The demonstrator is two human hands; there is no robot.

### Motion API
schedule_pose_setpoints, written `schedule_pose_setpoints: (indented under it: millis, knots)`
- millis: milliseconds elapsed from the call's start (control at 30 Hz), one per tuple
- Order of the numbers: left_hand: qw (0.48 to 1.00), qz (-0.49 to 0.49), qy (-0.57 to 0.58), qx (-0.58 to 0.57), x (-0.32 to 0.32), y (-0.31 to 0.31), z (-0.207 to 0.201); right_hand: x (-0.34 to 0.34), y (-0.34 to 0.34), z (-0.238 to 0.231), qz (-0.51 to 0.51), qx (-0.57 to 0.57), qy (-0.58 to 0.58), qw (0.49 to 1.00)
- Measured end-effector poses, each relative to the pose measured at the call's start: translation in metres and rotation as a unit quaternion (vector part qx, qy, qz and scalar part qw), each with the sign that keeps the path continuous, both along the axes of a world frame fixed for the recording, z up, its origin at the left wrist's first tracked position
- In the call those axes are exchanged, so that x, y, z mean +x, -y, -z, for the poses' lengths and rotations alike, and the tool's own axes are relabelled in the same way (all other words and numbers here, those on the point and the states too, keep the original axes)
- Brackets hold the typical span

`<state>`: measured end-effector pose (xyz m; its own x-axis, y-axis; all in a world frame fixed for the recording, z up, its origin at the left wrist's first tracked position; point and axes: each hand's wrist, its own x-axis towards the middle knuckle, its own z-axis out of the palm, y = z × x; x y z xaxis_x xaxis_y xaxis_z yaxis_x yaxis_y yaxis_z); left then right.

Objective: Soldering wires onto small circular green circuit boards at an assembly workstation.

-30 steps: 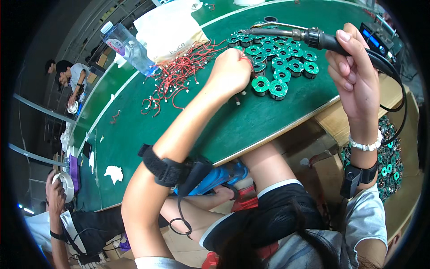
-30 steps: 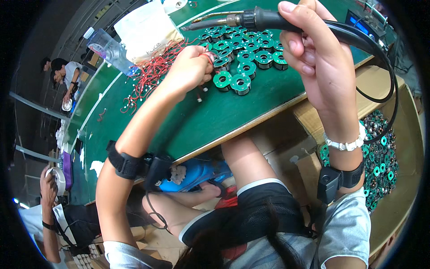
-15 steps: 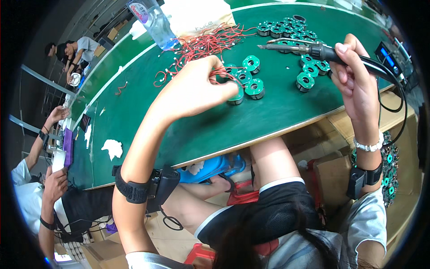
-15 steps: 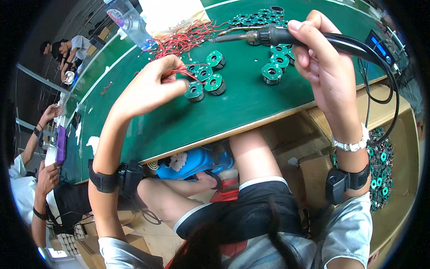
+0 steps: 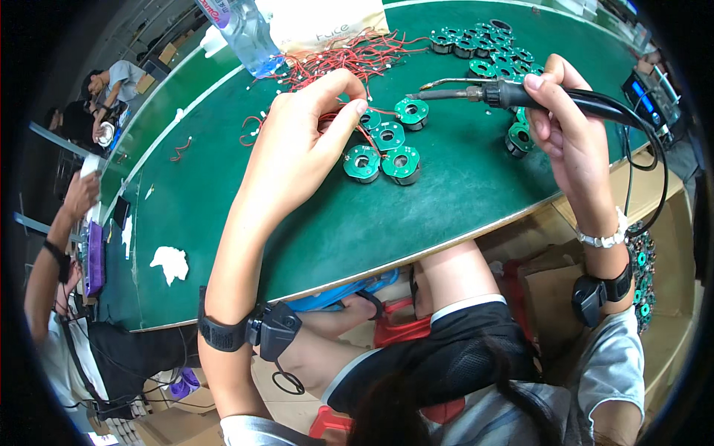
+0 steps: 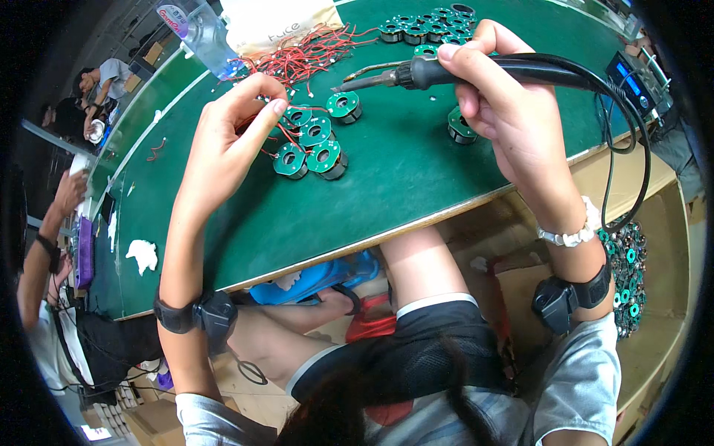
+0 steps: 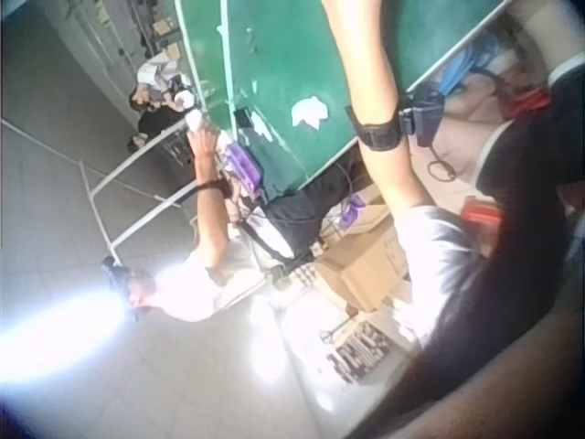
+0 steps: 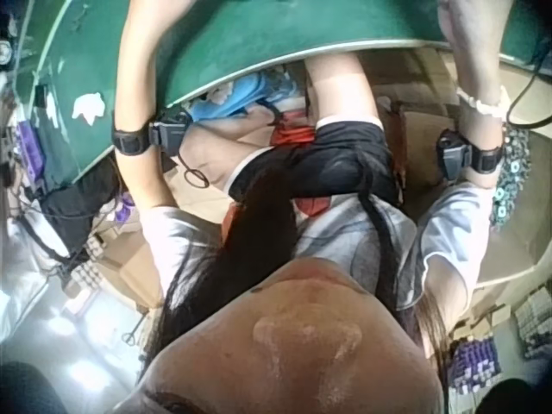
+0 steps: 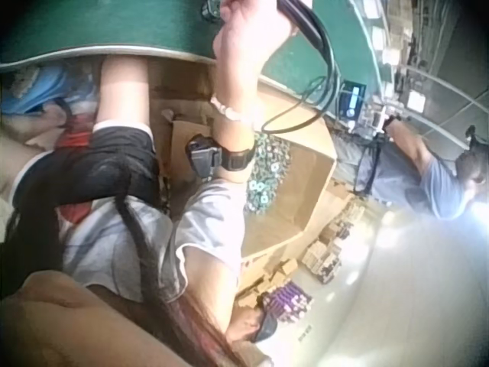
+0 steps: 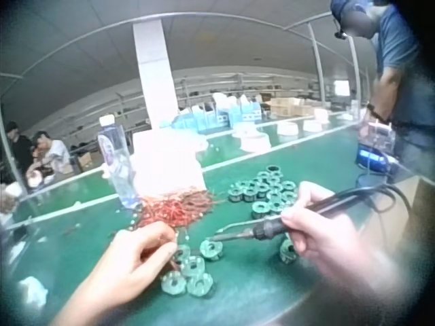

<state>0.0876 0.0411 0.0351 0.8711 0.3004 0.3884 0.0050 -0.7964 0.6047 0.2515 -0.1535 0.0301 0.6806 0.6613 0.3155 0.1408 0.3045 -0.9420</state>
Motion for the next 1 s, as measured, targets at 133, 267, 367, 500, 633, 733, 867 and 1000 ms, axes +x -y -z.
schedule_pose_setpoints:
  millis: [133,267,367,500,633,733,867,1000]
  knots:
    - [1.000,-0.005,0.000,0.012,0.0023,0.0022,-0.0002,-0.0033,-0.0003,0.0004,0.003,-0.008,-0.001,1.000]
    - [0.999,-0.019,0.009,0.030,0.0024,0.0069,0.0017,-0.0061,-0.0015,0.0015,0.003,-0.016,-0.004,1.000]
    - [0.999,-0.022,0.021,0.033,0.0036,0.0077,0.0041,-0.0072,-0.0019,0.0009,0.003,-0.021,-0.006,1.000]
    - [0.999,-0.024,0.018,0.043,0.0028,0.0098,0.0023,-0.0056,-0.0014,0.0027,0.001,-0.014,-0.002,1.000]
    - [0.999,-0.028,0.018,0.042,0.0029,0.0095,0.0022,-0.0051,-0.0013,0.0031,0.000,-0.019,-0.006,1.000]
    - [0.999,-0.035,0.007,0.037,0.0030,0.0103,0.0012,-0.0064,-0.0031,0.0048,0.007,-0.024,0.003,1.000]
    - [0.998,-0.039,-0.001,0.039,0.0021,0.0089,0.0003,-0.0069,-0.0050,0.0063,0.010,-0.024,0.012,1.000]
    - [0.998,-0.034,0.001,0.048,0.0012,0.0086,-0.0003,-0.0053,-0.0033,0.0058,-0.010,-0.026,-0.001,1.000]
